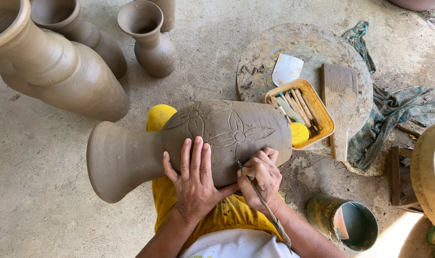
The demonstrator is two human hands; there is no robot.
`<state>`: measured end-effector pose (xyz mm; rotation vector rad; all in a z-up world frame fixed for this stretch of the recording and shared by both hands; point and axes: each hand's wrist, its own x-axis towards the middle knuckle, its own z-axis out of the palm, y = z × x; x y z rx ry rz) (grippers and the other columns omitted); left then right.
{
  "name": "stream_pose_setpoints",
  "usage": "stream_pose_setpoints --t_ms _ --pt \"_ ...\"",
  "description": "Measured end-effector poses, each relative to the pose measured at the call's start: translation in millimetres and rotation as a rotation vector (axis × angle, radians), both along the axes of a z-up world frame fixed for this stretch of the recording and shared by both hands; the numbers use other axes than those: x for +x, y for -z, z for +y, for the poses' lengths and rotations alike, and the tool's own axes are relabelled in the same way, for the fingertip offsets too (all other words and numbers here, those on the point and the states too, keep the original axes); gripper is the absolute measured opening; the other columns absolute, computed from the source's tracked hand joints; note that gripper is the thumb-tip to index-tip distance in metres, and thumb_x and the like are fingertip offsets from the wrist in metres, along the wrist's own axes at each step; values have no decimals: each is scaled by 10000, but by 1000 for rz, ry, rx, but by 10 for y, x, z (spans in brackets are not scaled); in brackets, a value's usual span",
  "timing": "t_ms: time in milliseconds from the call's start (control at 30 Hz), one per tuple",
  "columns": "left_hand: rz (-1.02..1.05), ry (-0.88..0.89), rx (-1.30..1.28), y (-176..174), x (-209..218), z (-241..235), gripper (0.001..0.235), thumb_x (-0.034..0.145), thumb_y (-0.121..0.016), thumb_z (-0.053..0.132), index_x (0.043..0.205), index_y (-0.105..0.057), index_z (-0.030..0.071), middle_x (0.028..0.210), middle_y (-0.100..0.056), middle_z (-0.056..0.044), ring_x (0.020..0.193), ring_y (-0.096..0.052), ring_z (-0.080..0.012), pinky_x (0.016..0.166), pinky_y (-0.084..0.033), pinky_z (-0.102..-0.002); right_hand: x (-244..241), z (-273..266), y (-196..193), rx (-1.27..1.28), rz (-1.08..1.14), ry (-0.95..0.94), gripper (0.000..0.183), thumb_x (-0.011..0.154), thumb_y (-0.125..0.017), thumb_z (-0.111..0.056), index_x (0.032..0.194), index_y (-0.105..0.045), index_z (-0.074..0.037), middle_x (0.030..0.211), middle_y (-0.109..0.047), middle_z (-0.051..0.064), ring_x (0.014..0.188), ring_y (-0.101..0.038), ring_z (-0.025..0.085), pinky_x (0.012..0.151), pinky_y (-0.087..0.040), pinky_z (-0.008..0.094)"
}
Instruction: The person carves a floral design into a large clay vase by hand using a wooden tool. They rotate the vase on their lap, wiping the surface and adding detailed petal-like patterns and circles.
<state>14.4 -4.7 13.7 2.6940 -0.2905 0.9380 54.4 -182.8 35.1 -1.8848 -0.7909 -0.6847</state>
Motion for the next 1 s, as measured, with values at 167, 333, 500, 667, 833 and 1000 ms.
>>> stream_pose_setpoints --t_ms 167,333,500,667,833,1000 --pt "-1 24 -8 -59 17 20 1110 831 -628 829 1470 -450 -60 1564 -439 -199 1473 -391 -370 1159 -134 -753 33 -60 -7 -7 -45 -78 256 709 -686 56 829 -506 -81 740 -556 41 667 -511 228 809 -381 437" --pt "33 34 -25 -91 50 26 1181 741 -719 820 1480 -425 -53 1575 -410 -200 1478 -371 -371 1153 -126 -754 106 -127 -2 -8 -92 -149 266 674 -681 59 819 -502 -73 715 -529 52 630 -482 231 757 -366 434" --pt "66 42 -34 -88 39 33 1225 680 -780 802 1484 -413 -47 1588 -388 -191 1490 -344 -365 1156 -117 -754 109 -205 77 -16 -96 -212 258 655 -677 33 800 -500 -86 700 -512 51 618 -466 233 741 -365 434" --pt "113 58 -42 -79 24 50 1245 658 -776 806 1496 -402 -35 1599 -362 -204 1494 -320 -383 1145 -101 -773 107 -320 70 -22 20 -275 286 669 -655 49 756 -437 -114 670 -532 13 610 -459 196 760 -390 413" --pt "93 52 40 -77 -10 27 1092 724 -682 842 1529 -427 151 1588 -346 -253 1474 -307 -443 1119 -91 -786 109 -333 -56 232 206 -31 225 821 -691 85 839 -536 -77 810 -610 58 736 -554 202 738 -481 332" --pt "39 30 69 -15 -66 6 989 837 -543 866 1530 -457 165 1579 -370 -240 1467 -338 -439 1126 -108 -802 133 -214 -80 83 177 131 229 830 -748 44 851 -548 -66 836 -661 54 765 -558 208 752 -452 326"
